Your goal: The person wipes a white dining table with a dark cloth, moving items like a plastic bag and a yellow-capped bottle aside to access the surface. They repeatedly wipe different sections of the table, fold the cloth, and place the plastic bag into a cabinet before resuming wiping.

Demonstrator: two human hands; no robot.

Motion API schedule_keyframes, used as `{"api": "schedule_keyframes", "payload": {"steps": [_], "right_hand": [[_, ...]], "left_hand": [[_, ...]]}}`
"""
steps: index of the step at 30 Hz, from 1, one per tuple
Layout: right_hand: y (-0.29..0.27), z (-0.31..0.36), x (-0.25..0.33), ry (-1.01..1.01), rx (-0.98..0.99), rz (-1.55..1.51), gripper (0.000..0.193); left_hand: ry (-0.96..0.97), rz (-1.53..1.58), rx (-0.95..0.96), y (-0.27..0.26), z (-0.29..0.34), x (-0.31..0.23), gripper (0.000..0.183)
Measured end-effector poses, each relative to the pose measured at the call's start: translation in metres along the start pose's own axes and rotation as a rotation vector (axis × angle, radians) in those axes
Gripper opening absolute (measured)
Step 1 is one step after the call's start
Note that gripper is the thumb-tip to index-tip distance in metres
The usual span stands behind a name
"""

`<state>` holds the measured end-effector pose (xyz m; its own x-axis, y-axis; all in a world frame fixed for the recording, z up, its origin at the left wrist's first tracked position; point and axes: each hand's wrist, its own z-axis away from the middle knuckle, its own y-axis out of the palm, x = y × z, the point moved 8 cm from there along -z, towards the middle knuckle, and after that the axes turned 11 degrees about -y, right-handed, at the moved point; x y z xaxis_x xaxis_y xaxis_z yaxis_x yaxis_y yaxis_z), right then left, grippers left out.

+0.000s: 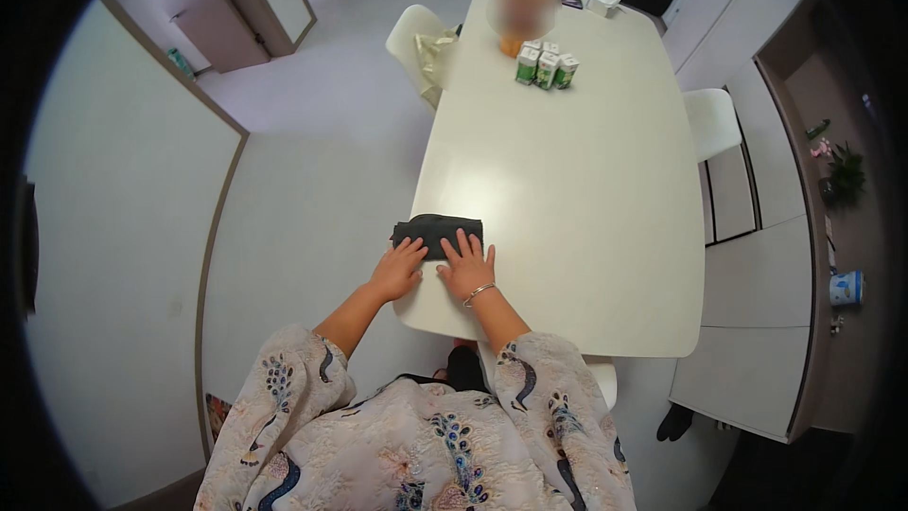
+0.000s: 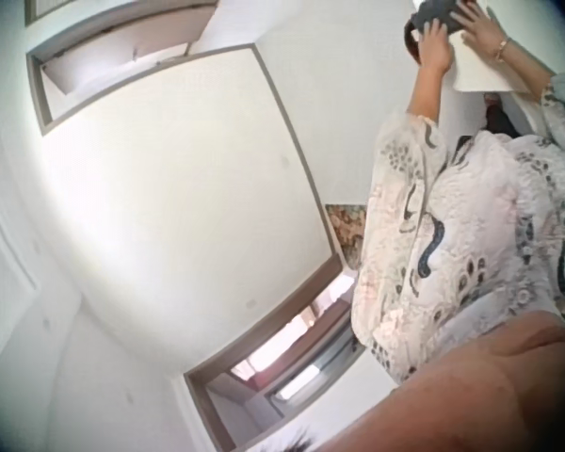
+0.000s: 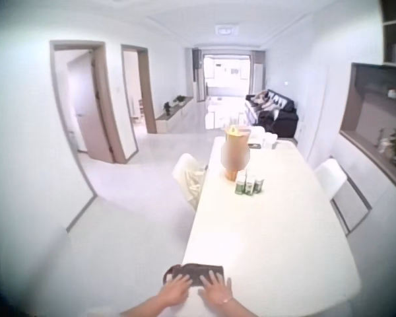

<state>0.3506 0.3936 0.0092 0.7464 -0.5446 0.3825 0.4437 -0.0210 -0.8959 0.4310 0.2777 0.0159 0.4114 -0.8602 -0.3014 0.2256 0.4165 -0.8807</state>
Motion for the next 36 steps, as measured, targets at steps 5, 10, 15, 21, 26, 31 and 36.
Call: {"api": "schedule_keyframes", "payload": {"steps": [5,10,15,21,26,31,36], "right_hand": [[-0.014,-0.034,-0.014,0.043,0.030,0.038,0.064],[-0.026,-0.045,-0.016,0.162,0.040,0.042,0.065],[-0.018,-0.039,-0.005,0.324,0.015,0.017,0.068],[0.012,0.013,0.034,0.404,-0.077,-0.002,0.070],[0.038,0.066,0.078,0.484,-0.161,-0.052,0.072],[0.059,0.106,0.108,0.587,-0.213,-0.075,0.073],[0.064,0.110,0.111,0.612,-0.271,-0.017,0.072]], "left_hand": [[0.018,0.027,0.059,-0.022,-0.043,0.003,0.057],[0.152,0.076,-0.015,-0.025,-0.068,0.009,0.058],[0.313,-0.033,-0.036,-0.030,-0.053,0.008,0.063],[0.524,-0.088,-0.038,-0.012,-0.005,0.019,0.066],[0.730,-0.155,-0.059,-0.013,0.046,0.022,0.064],[0.882,-0.145,-0.084,-0.002,0.078,0.021,0.063],[0.874,-0.072,-0.041,-0.003,0.078,0.018,0.063]]}}
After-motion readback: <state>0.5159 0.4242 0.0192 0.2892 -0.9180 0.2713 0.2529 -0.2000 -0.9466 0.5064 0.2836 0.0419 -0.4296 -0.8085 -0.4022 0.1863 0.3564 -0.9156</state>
